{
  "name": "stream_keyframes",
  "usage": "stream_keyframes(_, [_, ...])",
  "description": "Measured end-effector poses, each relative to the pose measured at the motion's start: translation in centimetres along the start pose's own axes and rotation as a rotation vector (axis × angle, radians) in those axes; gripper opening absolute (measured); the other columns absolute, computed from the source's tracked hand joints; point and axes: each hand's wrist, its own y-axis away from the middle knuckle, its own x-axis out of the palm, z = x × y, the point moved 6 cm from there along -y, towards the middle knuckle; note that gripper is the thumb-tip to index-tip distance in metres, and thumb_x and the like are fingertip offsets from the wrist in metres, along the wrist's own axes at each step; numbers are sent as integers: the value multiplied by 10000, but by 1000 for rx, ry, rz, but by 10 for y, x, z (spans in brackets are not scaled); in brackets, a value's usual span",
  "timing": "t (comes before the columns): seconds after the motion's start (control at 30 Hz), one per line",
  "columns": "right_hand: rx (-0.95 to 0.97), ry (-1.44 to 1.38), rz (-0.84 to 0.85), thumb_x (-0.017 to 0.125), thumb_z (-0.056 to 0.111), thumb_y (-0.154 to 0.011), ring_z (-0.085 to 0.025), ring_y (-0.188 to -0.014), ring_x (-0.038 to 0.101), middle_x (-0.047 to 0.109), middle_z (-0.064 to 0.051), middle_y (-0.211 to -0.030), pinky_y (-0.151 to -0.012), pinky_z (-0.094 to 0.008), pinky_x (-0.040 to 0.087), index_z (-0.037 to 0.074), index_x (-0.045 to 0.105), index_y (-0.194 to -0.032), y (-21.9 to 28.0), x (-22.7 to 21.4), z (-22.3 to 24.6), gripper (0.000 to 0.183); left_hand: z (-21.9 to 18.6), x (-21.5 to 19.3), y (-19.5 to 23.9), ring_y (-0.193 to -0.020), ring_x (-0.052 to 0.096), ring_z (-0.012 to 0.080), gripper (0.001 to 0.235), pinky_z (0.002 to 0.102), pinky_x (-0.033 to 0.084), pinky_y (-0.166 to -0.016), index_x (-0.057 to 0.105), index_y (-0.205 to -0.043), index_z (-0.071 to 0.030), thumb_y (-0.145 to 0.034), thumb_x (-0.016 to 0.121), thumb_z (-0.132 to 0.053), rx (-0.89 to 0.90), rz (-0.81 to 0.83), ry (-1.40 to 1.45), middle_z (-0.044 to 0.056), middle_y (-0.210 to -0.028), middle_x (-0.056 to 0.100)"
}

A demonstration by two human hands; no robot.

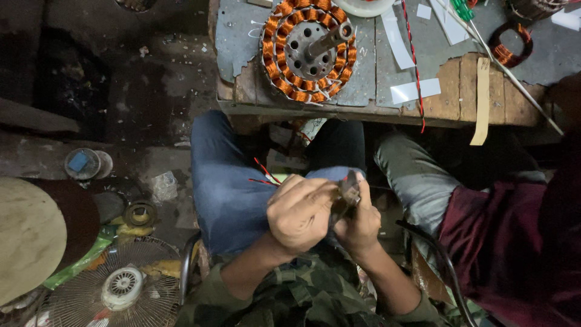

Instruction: The person winds copper wire onto a motor stator, then strips the wire ends with shears and twists them together. They insert the wires into the stator slots and secure them with white tape.

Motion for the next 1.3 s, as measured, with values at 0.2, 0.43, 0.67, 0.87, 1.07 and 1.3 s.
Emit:
stream_keyframes(0.2, [268, -268, 103, 755, 54, -927, -228, -817, 758, 749, -158, -972, -721, -334, 601, -1, 321, -1543, -22, -14, -10, 756, 4, 2, -6, -783, 712, 194, 149, 300, 558, -714, 751, -1021, -11, -880, 775, 31, -166, 54, 132, 76, -914, 758])
stream_keyframes(0.43, [453, -1055, -70, 777, 17, -908, -247, -1042, 736, 719, -207, -1138, -955, -343, 601, 114, 215, -1481, -59, -36, -7, 809, 14, 11, -2, -817, 749, 180, 88, 281, 579, -759, 747, -1005, -7, -920, 751, 16, -316, 121, 288, 76, -902, 766])
stream_keyframes(0.67, [416, -940, -175, 786, -111, -919, -218, -898, 732, 735, -199, -952, -824, -277, 569, 100, 344, -1390, -52, -34, -7, 680, 39, 25, 22, -862, 742, 116, 109, 234, 608, -769, 720, -1075, 13, -966, 713, 20, -534, 83, 536, 75, -937, 759])
stream_keyframes(0.87, [401, -893, -121, 766, -150, -883, -252, -956, 748, 735, -217, -1044, -900, -335, 606, 92, 315, -1364, -54, -38, 1, 702, 46, 29, 30, -949, 743, 114, 175, 242, 618, -844, 639, -1125, -3, -979, 696, 77, -544, -68, 692, 72, -1014, 737])
stream_keyframes(1.07, [226, -789, -189, 760, -165, -915, -259, -919, 755, 727, -213, -971, -863, -331, 616, 102, 299, -1338, -65, -42, 15, 679, 20, 16, 12, -963, 750, 174, 232, 258, 634, -861, 718, -1176, 22, -970, 663, 113, -239, 36, 306, 125, -1083, 729])
stream_keyframes(1.3, [237, -758, -237, 784, -170, -914, -252, -852, 738, 724, -197, -904, -804, -301, 592, 106, 308, -1293, -69, -41, 15, 668, 38, 23, 15, -773, 697, 110, 161, 225, 576, -696, 768, -1101, 11, -945, 746, 47, -452, 98, 436, 96, -996, 761])
